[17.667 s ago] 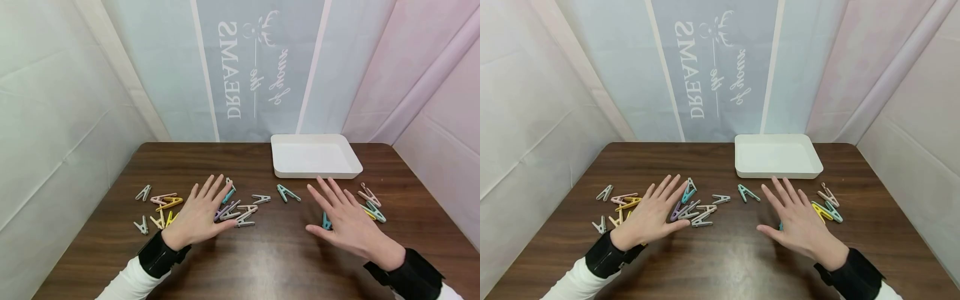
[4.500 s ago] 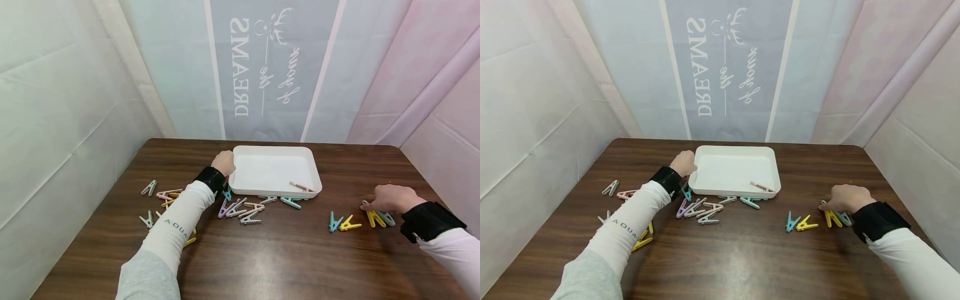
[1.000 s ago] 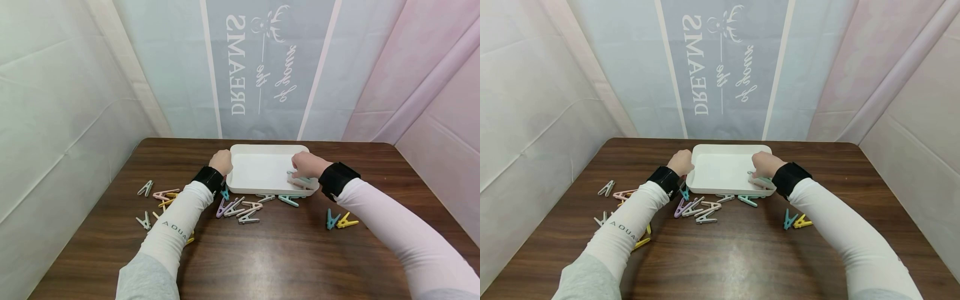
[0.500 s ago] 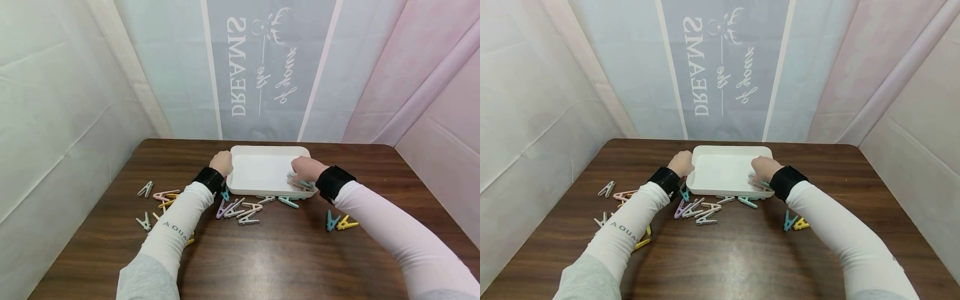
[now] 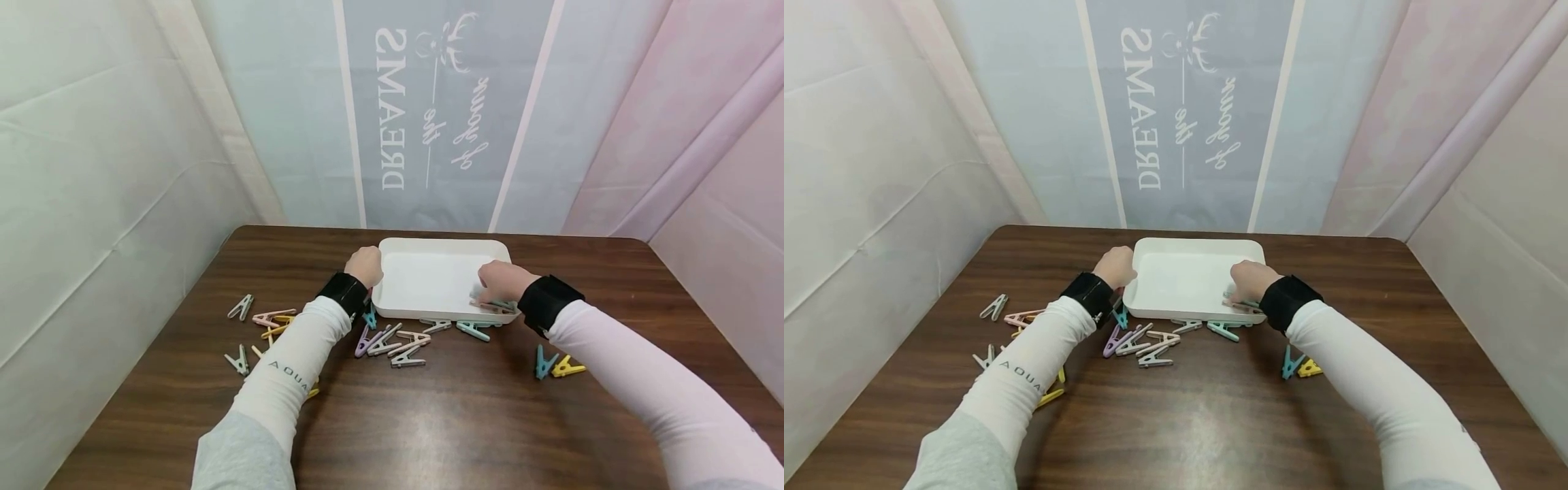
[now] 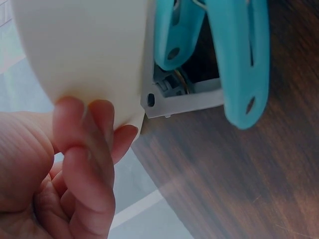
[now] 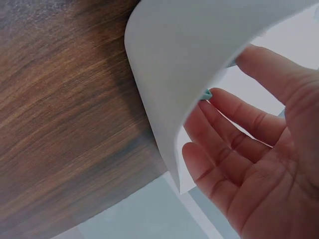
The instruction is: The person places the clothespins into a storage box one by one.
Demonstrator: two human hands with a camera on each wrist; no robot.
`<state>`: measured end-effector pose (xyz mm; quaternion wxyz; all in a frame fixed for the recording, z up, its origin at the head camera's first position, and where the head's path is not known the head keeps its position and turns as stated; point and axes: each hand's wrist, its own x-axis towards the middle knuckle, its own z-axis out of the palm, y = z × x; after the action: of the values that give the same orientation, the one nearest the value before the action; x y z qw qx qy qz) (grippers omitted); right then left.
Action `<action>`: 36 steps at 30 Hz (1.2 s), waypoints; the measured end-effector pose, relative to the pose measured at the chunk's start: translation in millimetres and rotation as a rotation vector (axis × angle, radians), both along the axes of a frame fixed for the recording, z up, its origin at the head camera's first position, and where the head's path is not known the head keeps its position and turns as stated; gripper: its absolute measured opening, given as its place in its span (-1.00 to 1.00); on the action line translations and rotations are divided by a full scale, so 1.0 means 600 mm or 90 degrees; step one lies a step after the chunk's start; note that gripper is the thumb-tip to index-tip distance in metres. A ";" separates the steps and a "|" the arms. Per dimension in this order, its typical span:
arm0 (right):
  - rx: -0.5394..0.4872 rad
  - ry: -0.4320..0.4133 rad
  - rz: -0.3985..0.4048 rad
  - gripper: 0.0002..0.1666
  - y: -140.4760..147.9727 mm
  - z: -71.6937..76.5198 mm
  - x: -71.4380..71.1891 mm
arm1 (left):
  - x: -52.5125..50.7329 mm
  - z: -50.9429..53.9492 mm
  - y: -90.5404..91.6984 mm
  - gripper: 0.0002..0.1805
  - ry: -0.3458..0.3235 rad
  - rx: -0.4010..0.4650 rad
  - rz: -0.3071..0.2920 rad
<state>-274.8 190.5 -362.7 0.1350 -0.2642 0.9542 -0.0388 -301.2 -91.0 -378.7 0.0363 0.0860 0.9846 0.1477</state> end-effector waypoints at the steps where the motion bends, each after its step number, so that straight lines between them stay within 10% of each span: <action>1: 0.001 -0.004 0.001 -0.75 0.001 -0.003 -0.001 | 0.000 -0.001 0.000 -0.79 -0.002 -0.002 0.000; 17: 0.009 0.008 -0.004 -0.72 0.006 0.005 0.004 | -0.001 -0.004 -0.003 -0.79 -0.008 0.009 0.004; 36: -0.077 0.209 -0.008 -0.59 0.098 0.070 0.058 | -0.001 0.002 -0.001 -0.79 -0.017 0.009 0.006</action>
<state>-240.0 249.4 -320.9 -0.0390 -0.2687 0.9610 -0.0530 -302.0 -91.6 -377.5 0.0481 0.0793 0.9834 0.1557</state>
